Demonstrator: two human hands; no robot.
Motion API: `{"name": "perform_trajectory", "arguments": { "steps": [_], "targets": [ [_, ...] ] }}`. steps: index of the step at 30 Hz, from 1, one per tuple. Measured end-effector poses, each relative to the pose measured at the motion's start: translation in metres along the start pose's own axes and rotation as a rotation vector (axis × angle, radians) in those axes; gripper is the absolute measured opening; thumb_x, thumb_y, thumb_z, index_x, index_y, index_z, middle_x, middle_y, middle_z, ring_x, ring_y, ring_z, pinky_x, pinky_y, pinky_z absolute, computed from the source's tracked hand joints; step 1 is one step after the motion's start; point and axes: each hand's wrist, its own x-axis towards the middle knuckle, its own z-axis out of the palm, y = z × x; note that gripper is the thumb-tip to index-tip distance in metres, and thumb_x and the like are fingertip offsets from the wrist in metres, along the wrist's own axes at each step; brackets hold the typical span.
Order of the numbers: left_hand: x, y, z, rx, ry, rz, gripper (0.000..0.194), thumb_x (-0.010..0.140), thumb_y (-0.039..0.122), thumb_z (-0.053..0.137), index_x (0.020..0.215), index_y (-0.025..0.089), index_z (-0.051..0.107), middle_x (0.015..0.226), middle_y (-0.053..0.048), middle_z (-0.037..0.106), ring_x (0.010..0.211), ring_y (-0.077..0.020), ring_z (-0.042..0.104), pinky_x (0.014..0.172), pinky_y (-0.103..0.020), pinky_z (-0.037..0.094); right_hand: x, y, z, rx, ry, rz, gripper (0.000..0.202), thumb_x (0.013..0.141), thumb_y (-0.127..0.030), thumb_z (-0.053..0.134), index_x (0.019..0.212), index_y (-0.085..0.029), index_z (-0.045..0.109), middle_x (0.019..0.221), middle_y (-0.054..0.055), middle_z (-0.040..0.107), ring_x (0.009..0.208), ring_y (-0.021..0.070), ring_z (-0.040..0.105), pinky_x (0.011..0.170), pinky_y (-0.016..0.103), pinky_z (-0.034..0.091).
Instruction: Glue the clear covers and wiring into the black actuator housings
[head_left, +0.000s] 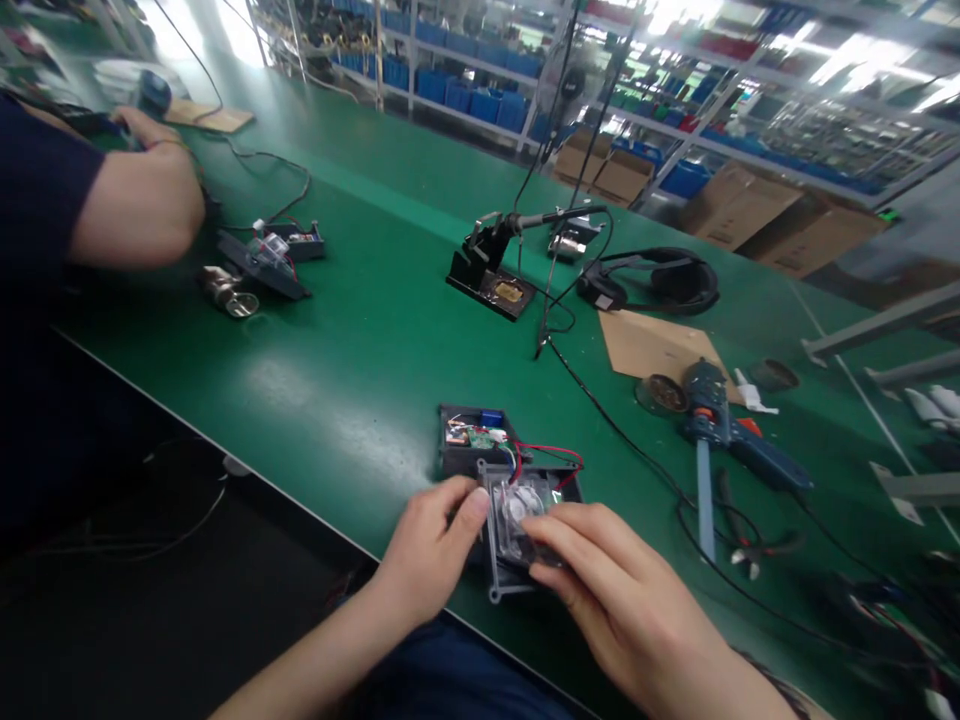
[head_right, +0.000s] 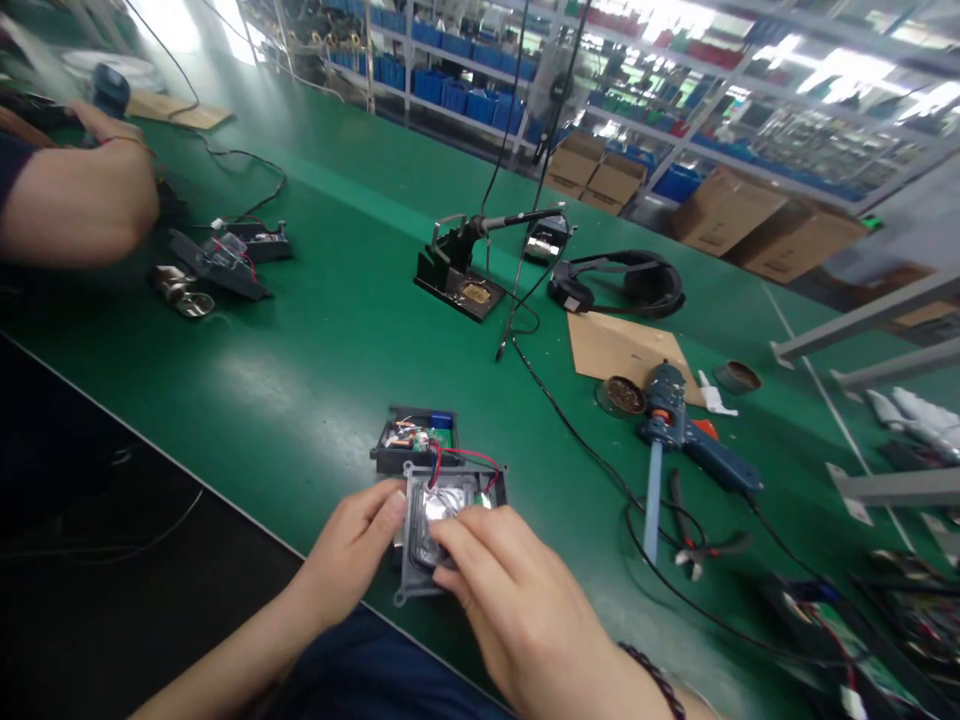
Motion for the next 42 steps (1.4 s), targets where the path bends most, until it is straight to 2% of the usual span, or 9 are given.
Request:
{"name": "perform_trajectory", "arguments": {
  "steps": [4,8,12,16,22,26,32,38,42],
  "targets": [
    [-0.007,0.011,0.013,-0.184,-0.069,-0.038,0.046,0.084,0.052,0.048,0.098,0.013,0.065,0.096,-0.009,0.07,0.09,-0.0261,0.063,0.082,-0.033,0.047,-0.012,-0.003,0.005,0.014,0.012,-0.011,0.024,0.103,-0.011,0.036,0.12,-0.012,0.052,0.098,0.012,0.061,0.081,0.0193,0.061,0.068,0.026,0.054],
    [-0.007,0.016,0.019,-0.142,-0.048,-0.111,0.042,0.079,0.048,0.052,0.093,0.011,0.069,0.087,-0.008,0.071,0.085,-0.0262,0.063,0.077,-0.031,0.048,-0.035,-0.003,0.004,0.073,0.132,0.045,0.025,0.101,-0.012,0.044,0.124,-0.018,0.054,0.102,0.01,0.062,0.091,0.0197,0.061,0.079,0.027,0.054],
    [-0.01,0.014,0.018,-0.097,-0.045,-0.077,0.037,0.082,0.042,0.052,0.096,0.013,0.07,0.088,-0.006,0.072,0.082,-0.0234,0.064,0.074,-0.029,0.048,-0.047,0.002,0.009,0.1,0.358,0.48,0.033,0.1,-0.029,0.049,0.133,-0.025,0.048,0.127,0.01,0.054,0.113,0.0266,0.054,0.095,0.041,0.048],
    [-0.012,0.014,0.015,-0.041,-0.05,-0.031,0.035,0.083,0.038,0.051,0.098,0.014,0.07,0.092,-0.006,0.072,0.083,-0.0227,0.064,0.075,-0.029,0.048,-0.037,0.0,0.025,0.437,0.162,0.719,0.056,0.102,-0.051,0.039,0.149,-0.026,0.021,0.146,0.01,0.036,0.129,0.0289,0.042,0.101,0.047,0.045],
    [-0.012,0.015,0.013,-0.036,-0.093,0.008,0.039,0.084,0.04,0.05,0.104,0.012,0.068,0.102,-0.009,0.071,0.093,-0.026,0.064,0.083,-0.032,0.048,-0.026,-0.007,0.036,0.541,0.229,0.733,0.06,0.1,-0.052,0.045,0.147,-0.026,0.021,0.153,0.006,0.024,0.138,0.0261,0.028,0.103,0.039,0.045],
    [-0.013,0.013,0.014,-0.002,-0.061,0.001,0.038,0.084,0.039,0.051,0.103,0.012,0.068,0.101,-0.009,0.071,0.092,-0.0266,0.064,0.083,-0.034,0.048,-0.026,-0.003,0.037,0.518,0.274,0.722,0.054,0.099,-0.049,0.048,0.145,-0.028,0.027,0.15,0.005,0.03,0.135,0.0241,0.034,0.097,0.035,0.049],
    [-0.014,0.015,0.017,-0.15,-0.1,-0.08,0.036,0.079,0.038,0.061,0.105,0.014,0.07,0.103,-0.007,0.073,0.095,-0.0268,0.066,0.084,-0.033,0.051,-0.025,0.001,0.043,0.551,0.38,0.698,0.05,0.094,-0.049,0.057,0.135,-0.024,0.043,0.129,0.007,0.053,0.116,0.0236,0.053,0.096,0.034,0.048],
    [-0.013,0.02,0.027,-0.316,-0.068,-0.114,0.035,0.075,0.039,0.068,0.093,0.01,0.074,0.094,-0.01,0.075,0.088,-0.0281,0.069,0.079,-0.033,0.054,-0.031,0.001,0.043,0.606,0.351,0.755,0.067,0.09,-0.056,0.061,0.143,-0.025,0.032,0.141,0.008,0.042,0.119,0.0274,0.05,0.101,0.042,0.044],
    [-0.011,0.015,0.023,-0.288,-0.082,-0.082,0.048,0.074,0.054,0.071,0.093,0.01,0.074,0.093,-0.01,0.075,0.088,-0.0283,0.068,0.079,-0.034,0.054,-0.029,0.003,0.042,0.699,0.358,0.78,0.072,0.087,-0.058,0.065,0.141,-0.021,0.035,0.129,0.011,0.052,0.113,0.0289,0.054,0.098,0.043,0.047]
  ]
}}
